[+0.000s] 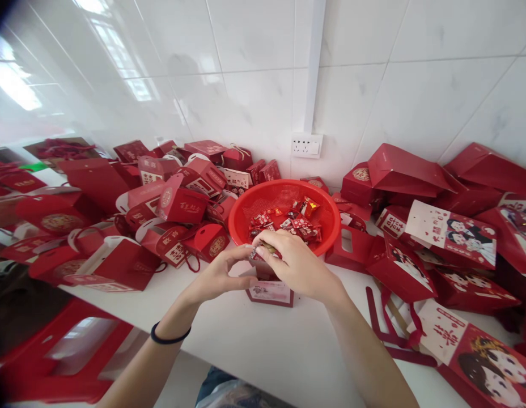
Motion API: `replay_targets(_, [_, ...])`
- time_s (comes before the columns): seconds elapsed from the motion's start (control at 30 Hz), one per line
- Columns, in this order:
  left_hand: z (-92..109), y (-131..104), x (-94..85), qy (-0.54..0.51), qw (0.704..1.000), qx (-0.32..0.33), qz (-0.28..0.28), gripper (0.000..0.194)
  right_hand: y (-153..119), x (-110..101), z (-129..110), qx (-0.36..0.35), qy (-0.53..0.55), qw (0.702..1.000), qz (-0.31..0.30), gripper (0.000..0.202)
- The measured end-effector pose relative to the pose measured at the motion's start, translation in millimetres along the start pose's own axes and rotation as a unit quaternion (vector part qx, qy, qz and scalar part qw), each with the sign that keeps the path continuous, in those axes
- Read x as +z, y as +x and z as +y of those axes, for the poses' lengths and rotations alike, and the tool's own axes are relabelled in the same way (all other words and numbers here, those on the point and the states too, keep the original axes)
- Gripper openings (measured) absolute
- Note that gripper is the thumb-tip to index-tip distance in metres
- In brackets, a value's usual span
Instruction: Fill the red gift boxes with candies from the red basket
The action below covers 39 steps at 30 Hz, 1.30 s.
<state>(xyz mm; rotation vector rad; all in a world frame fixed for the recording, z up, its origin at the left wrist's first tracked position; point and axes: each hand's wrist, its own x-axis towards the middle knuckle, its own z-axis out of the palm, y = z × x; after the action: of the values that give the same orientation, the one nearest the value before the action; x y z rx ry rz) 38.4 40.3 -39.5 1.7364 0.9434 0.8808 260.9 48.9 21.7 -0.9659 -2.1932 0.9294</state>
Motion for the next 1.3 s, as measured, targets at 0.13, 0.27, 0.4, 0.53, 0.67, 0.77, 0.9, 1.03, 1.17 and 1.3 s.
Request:
replay_targets(0.13, [-0.2, 0.3, -0.3, -0.002, 1.000, 0.010, -0.002, 0.048, -0.5, -0.3, 0.7, -0.011, 0.019, 1.000, 0.022, 0.021])
replay_targets(0.27, [-1.3, 0.3, 0.1, -0.005, 1.000, 0.007, 0.009, 0.046, -2.7, -1.4, -0.3, -0.015, 0.050, 0.993, 0.110, 0.025])
replay_targets(0.4, [0.0, 0.3, 0.5, -0.016, 1.000, 0.004, 0.004, 0.046, -2.7, 4.9, 3.9, -0.004, 0.107, 0.983, 0.147, 0.016])
replay_targets(0.53, [2.9, 0.2, 0.4, -0.015, 1.000, 0.006, -0.009, 0.044, 2.0, 13.3, 8.7, 0.006, 0.143, 0.982, 0.124, 0.016])
replay_targets(0.67, [4.0, 0.5, 0.9, -0.022, 1.000, 0.011, -0.020, 0.039, 6.5, 15.1, 8.7, -0.035, 0.065, 0.992, 0.103, 0.009])
replay_targets(0.77, [3.7, 0.8, 0.8, -0.029, 0.999, 0.008, -0.017, 0.041, 6.1, 13.1, 6.1, -0.040, 0.041, 0.996, 0.068, 0.007])
replay_targets(0.9, [1.5, 0.3, -0.4, -0.015, 1.000, 0.012, -0.015, 0.045, 1.2, 5.1, 0.6, -0.045, 0.036, 0.993, 0.100, 0.003])
replay_targets(1.03, [-3.7, -2.2, 2.8, 0.017, 0.999, 0.043, 0.015, 0.033, -7.9, -12.8, -2.3, -0.036, 0.025, 0.986, 0.161, 0.008])
replay_targets(1.17, [-11.1, -7.9, 10.9, 0.095, 0.986, 0.122, 0.057, 0.027, -19.6, -34.1, 0.4, -0.018, 0.023, 0.973, 0.229, 0.011])
replay_targets(1.3, [-19.8, -13.6, 17.3, 0.143, 0.967, 0.197, 0.075, 0.028, -30.6, -48.9, 2.9, -0.013, 0.011, 0.966, 0.258, 0.013])
